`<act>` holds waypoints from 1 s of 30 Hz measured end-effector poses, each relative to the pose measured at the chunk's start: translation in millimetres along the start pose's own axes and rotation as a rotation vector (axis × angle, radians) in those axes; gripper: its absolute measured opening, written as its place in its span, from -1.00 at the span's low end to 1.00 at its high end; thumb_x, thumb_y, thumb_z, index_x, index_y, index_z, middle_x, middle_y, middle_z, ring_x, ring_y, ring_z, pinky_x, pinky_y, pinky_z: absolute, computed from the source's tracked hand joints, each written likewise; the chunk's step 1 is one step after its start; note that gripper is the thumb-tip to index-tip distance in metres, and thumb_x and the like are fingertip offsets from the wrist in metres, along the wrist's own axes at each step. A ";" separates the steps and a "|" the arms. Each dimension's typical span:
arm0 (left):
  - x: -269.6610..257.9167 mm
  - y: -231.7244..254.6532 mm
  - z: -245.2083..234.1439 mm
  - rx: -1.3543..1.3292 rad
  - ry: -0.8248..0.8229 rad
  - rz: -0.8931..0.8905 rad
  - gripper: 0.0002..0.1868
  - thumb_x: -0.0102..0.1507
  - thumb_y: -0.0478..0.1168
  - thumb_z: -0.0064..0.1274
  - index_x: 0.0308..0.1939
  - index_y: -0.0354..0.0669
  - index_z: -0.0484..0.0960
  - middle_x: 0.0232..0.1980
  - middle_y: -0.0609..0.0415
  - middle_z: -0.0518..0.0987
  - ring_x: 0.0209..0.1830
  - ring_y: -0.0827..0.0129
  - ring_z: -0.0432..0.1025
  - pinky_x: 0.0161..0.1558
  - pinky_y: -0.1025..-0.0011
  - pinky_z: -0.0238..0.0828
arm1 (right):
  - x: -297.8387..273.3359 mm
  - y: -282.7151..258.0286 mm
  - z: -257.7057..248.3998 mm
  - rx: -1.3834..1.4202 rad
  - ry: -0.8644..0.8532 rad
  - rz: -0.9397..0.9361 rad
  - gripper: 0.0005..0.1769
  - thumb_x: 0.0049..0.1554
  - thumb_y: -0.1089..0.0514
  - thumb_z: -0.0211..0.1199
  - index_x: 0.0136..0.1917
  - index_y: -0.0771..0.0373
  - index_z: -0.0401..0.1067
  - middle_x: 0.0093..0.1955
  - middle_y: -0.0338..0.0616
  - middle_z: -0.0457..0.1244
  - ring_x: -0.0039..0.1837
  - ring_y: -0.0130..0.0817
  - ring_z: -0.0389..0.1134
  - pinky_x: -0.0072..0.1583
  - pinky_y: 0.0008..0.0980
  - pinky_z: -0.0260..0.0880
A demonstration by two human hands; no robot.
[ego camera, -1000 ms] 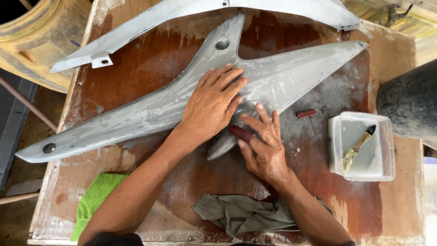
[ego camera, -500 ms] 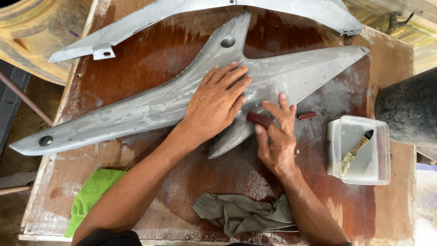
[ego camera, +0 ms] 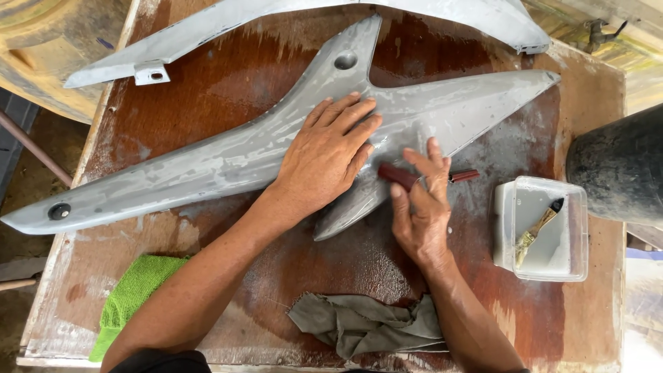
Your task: The person sands a grey metal part on a wooden workbench using a sanding block. They hold the part steady with one hand while sanding the surface with the other, focusing on smoothing the edges and flat areas.
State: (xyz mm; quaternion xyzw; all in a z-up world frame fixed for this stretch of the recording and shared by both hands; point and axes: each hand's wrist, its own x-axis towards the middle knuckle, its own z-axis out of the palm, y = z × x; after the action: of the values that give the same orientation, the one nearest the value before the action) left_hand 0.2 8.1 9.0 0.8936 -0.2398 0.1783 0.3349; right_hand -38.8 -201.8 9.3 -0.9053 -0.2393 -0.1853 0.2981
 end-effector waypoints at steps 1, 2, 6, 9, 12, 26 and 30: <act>0.1 -0.5 0.4 0.000 0.000 0.000 -0.61 0.39 -0.15 -0.03 0.29 -0.12 0.49 0.35 -0.04 0.41 0.47 0.04 0.21 0.44 -0.04 0.06 | -2.4 -6.0 -0.3 0.001 0.000 0.000 -0.72 0.37 0.07 0.06 0.14 0.24 0.52 0.45 -0.03 0.17 0.62 0.31 -0.07 0.52 0.53 -0.30; 0.2 -0.9 0.8 0.009 0.002 0.007 -0.61 0.39 -0.14 -0.02 0.29 -0.12 0.49 0.35 -0.04 0.41 0.47 0.04 0.21 0.43 -0.04 0.07 | -4.8 -11.9 -0.7 -0.003 -0.032 -0.024 -0.76 0.33 0.09 0.12 0.10 0.21 0.54 0.44 -0.07 0.19 0.64 0.27 -0.06 0.55 0.43 -0.32; 0.1 -1.3 1.7 0.010 -0.007 0.000 -0.61 0.39 -0.14 -0.02 0.29 -0.12 0.49 0.36 -0.04 0.41 0.48 0.05 0.20 0.44 -0.02 0.06 | -2.3 1.1 1.5 -0.024 -0.032 -0.045 -0.73 0.33 0.03 0.12 0.11 0.18 0.57 0.44 -0.03 0.19 0.65 0.28 -0.10 0.56 0.43 -0.38; 0.6 2.2 -4.3 0.024 -0.010 -0.005 -0.61 0.39 -0.15 -0.02 0.29 -0.11 0.49 0.36 -0.03 0.40 0.48 0.07 0.21 0.44 -0.02 0.06 | 5.6 -4.6 -11.7 -0.036 -0.013 -0.014 -0.77 0.32 0.13 0.15 0.18 0.15 0.55 0.49 -0.06 0.14 0.67 0.26 -0.12 0.60 0.30 -0.39; 0.4 -0.6 1.5 0.030 -0.005 -0.003 -0.60 0.38 -0.15 -0.01 0.29 -0.11 0.48 0.36 -0.02 0.40 0.48 0.07 0.21 0.44 -0.01 0.07 | -0.1 0.3 4.7 -0.033 -0.036 -0.069 -0.75 0.32 0.06 0.16 0.12 0.14 0.59 0.46 -0.04 0.19 0.66 0.25 -0.13 0.58 0.34 -0.39; 0.0 0.1 2.1 0.030 -0.004 -0.013 -0.60 0.38 -0.15 0.00 0.29 -0.08 0.49 0.36 0.01 0.40 0.48 0.09 0.21 0.45 0.00 0.07 | 0.2 -4.4 4.4 -0.034 -0.074 -0.063 -0.77 0.31 0.07 0.17 0.10 0.14 0.59 0.48 -0.04 0.16 0.65 0.29 -0.14 0.55 0.46 -0.36; 0.4 0.2 -1.2 0.021 -0.020 -0.011 -0.62 0.40 -0.17 -0.05 0.30 -0.08 0.47 0.37 0.00 0.39 0.48 0.10 0.20 0.45 0.00 0.06 | 4.7 10.2 -2.4 -0.036 -0.062 -0.043 -0.73 0.33 0.02 0.13 0.16 0.09 0.58 0.50 -0.06 0.15 0.67 0.26 -0.17 0.56 0.45 -0.39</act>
State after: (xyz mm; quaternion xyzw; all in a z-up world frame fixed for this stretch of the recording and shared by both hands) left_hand 0.2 8.7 10.2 0.9001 -0.2362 0.1699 0.3243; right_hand -29.8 -209.0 8.8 -0.9103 -0.2646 -0.1680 0.2703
